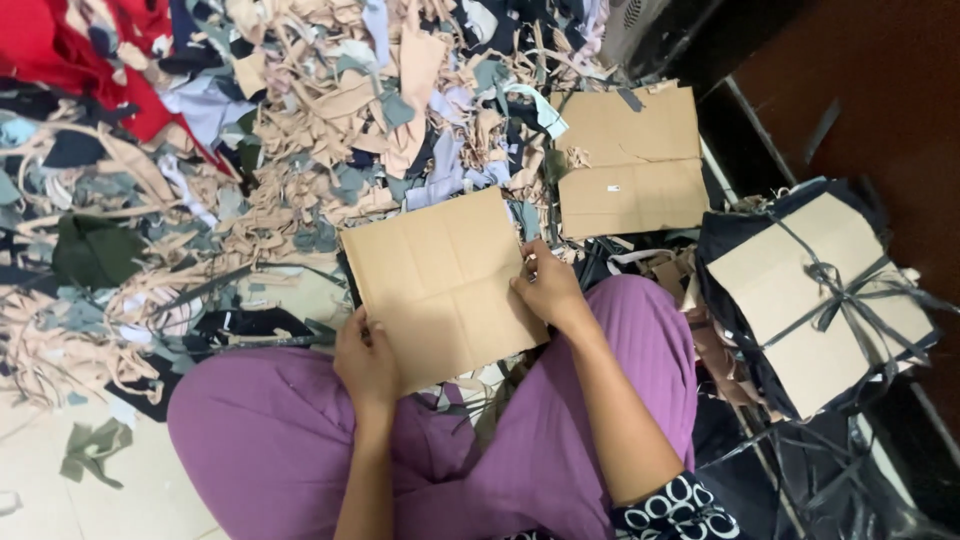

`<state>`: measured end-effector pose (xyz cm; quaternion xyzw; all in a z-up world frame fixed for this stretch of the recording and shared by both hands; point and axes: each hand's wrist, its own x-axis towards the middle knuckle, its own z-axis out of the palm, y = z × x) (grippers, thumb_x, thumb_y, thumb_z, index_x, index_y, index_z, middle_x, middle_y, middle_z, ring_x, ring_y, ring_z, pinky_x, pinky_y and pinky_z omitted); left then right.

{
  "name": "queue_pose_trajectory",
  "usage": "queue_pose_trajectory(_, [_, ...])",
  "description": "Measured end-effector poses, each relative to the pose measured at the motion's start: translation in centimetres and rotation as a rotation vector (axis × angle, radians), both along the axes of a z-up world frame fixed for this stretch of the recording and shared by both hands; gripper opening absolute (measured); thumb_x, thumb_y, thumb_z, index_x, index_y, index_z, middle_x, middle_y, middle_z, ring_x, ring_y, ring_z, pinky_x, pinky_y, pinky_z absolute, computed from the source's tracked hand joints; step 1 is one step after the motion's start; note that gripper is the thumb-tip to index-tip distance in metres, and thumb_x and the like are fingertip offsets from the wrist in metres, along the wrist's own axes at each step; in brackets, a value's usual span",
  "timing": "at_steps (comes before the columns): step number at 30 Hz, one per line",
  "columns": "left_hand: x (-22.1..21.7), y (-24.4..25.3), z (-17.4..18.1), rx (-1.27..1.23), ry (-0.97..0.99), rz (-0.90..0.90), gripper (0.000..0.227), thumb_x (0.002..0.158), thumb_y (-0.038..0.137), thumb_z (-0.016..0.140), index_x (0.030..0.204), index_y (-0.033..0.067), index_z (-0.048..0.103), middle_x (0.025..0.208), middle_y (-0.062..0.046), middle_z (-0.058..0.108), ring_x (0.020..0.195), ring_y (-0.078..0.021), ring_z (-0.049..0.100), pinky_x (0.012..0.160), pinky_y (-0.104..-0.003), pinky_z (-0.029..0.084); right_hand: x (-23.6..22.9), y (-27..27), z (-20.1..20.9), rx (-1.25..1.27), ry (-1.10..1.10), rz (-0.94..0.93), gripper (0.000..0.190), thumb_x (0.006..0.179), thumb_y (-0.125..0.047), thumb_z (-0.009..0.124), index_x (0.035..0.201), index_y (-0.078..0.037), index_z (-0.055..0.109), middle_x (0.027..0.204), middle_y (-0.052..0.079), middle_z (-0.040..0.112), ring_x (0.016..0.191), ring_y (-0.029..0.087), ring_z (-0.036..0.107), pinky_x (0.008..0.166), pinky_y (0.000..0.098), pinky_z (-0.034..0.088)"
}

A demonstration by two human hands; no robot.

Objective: The person sits on the floor and folds a sheet of light pink paper over a piece of cardboard. They then gather shredded fabric scraps from a large pile and place them on top of the folded paper, smoothing the material down.

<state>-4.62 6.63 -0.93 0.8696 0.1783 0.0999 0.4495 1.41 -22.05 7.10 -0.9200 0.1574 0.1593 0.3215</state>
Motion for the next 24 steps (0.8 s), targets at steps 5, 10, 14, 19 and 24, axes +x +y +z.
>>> queue_pose_trajectory(5, [-0.1,-0.6,0.6,-0.043,-0.014,-0.005,0.038,0.091,0.013,0.064,0.128,0.0063,0.067,0.111,-0.017,0.068,0.101,-0.0414,0.069,0.088,-0.05,0.055,0.4,0.9,-0.9,-0.025,-0.023,-0.032,0.044,0.086,-0.02,0.075,0.127,-0.016,0.061,0.11,0.014,0.077,0.106,0.035,0.073,0.087,0.0475,0.059])
queue_pose_trajectory(10, [-0.3,-1.8,1.9,-0.014,-0.081,-0.01,0.049,0.09,0.008,0.062,0.138,0.004,0.055,0.124,-0.017,0.055,0.116,-0.0422,0.06,0.099,-0.05,0.049,-0.3,1.8,0.0,-0.092,-0.067,-0.02,0.047,0.085,-0.022,0.075,0.129,-0.018,0.06,0.111,0.013,0.075,0.108,0.035,0.072,0.086,0.0489,0.06])
queue_pose_trajectory(14, [2.2,-4.6,6.8,0.439,-0.257,-0.19,0.052,0.099,0.024,0.047,0.149,0.0064,0.049,0.148,-0.02,0.044,0.137,-0.0429,0.041,0.111,-0.056,0.031,0.5,6.2,3.8,-0.285,-0.527,0.188,0.048,0.093,-0.017,0.068,0.139,-0.009,0.059,0.132,0.023,0.06,0.126,0.045,0.055,0.102,0.0538,0.049])
queue_pose_trajectory(19, [5.2,-6.6,7.0,0.779,-0.167,-0.386,0.059,0.104,0.029,0.051,0.16,0.0146,0.038,0.167,-0.015,0.031,0.155,-0.038,0.024,0.123,-0.057,0.018,1.0,9.7,0.7,-0.307,-0.616,0.427,0.052,0.107,-0.026,0.045,0.156,-0.013,0.044,0.162,0.02,0.039,0.148,0.045,0.03,0.117,0.0602,0.028])
queue_pose_trajectory(24, [6.2,-6.5,2.7,0.875,-0.117,-0.376,0.061,0.105,0.04,0.038,0.162,0.0222,0.033,0.169,-0.008,0.03,0.157,-0.0314,0.022,0.127,-0.053,0.011,1.4,9.6,-2.7,-0.435,-0.471,0.447,0.057,0.108,-0.041,0.029,0.163,-0.03,0.028,0.17,0.003,0.023,0.157,0.031,0.014,0.124,0.0536,0.013])
